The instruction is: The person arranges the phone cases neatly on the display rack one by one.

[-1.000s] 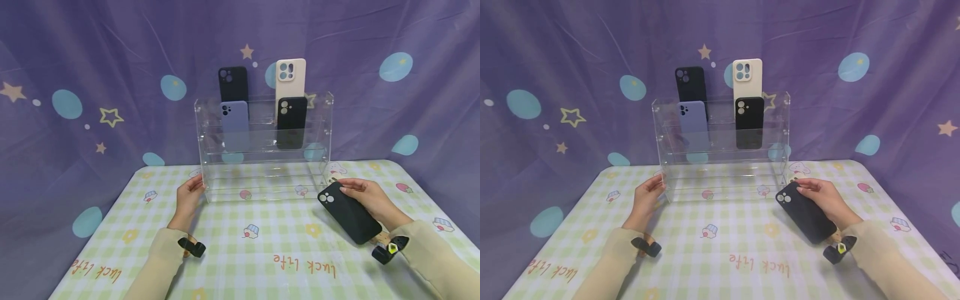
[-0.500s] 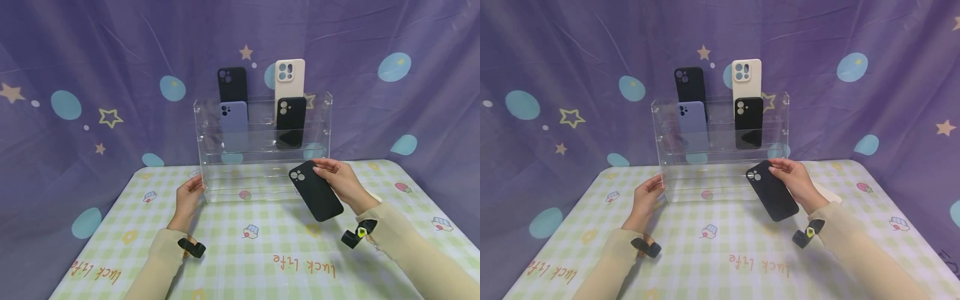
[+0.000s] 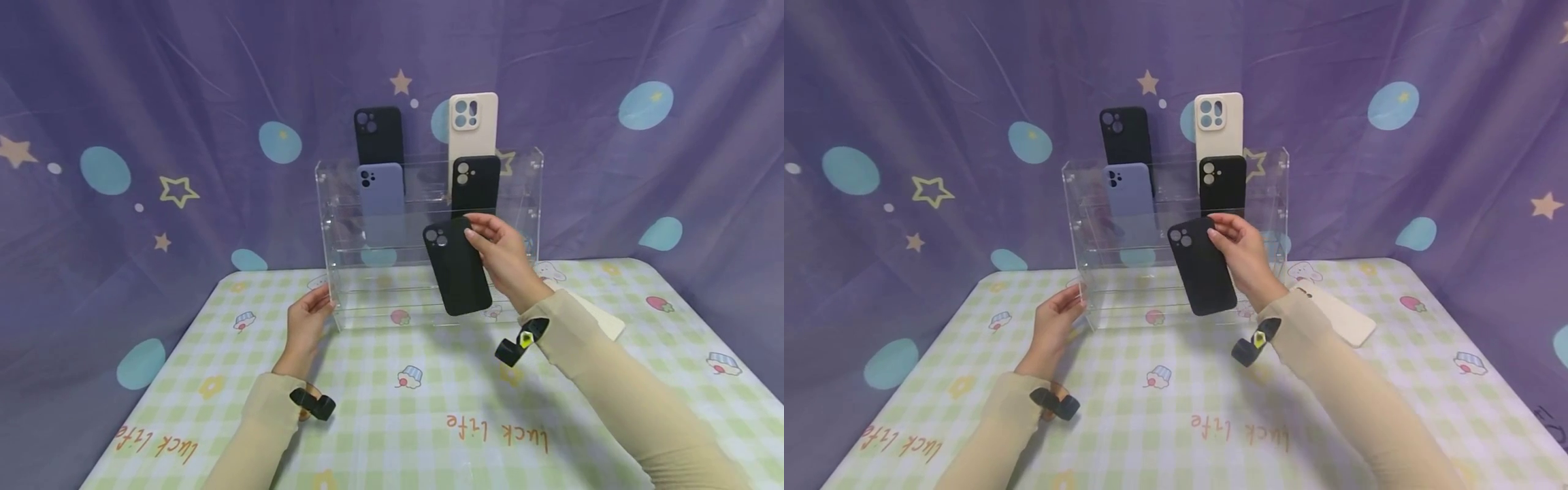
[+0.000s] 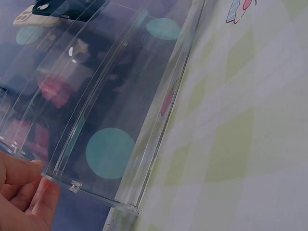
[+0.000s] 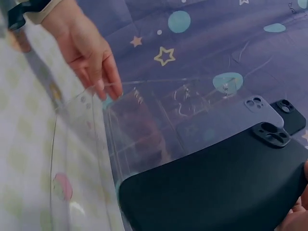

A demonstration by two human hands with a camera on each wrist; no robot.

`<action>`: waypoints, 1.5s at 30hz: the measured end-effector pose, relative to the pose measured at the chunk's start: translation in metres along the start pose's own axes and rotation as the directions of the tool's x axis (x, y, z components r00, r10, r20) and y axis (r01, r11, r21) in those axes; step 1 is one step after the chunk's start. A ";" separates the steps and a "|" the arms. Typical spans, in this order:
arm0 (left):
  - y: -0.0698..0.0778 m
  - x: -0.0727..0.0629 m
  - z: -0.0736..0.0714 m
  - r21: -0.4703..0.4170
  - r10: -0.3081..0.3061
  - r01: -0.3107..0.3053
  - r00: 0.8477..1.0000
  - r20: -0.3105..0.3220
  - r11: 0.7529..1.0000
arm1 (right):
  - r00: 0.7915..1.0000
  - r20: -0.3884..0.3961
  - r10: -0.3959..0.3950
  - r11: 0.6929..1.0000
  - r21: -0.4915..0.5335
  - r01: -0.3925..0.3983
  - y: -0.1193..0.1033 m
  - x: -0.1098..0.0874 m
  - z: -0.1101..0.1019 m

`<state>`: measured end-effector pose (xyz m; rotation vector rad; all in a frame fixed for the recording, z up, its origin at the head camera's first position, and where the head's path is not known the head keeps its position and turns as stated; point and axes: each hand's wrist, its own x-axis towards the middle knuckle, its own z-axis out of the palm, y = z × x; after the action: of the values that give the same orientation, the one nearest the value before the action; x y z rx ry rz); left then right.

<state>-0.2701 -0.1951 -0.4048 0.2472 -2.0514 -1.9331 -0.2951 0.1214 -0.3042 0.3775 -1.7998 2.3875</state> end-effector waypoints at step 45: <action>-0.002 0.000 0.002 -0.029 0.021 -0.022 1.000 -0.007 0.999 | 0.960 -0.099 -0.261 0.936 0.218 0.277 0.040 0.059 0.109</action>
<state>-0.2708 -0.1938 -0.4065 0.2234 -2.0118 -1.9459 -0.3491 0.0028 -0.2972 0.5225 -1.3450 2.3825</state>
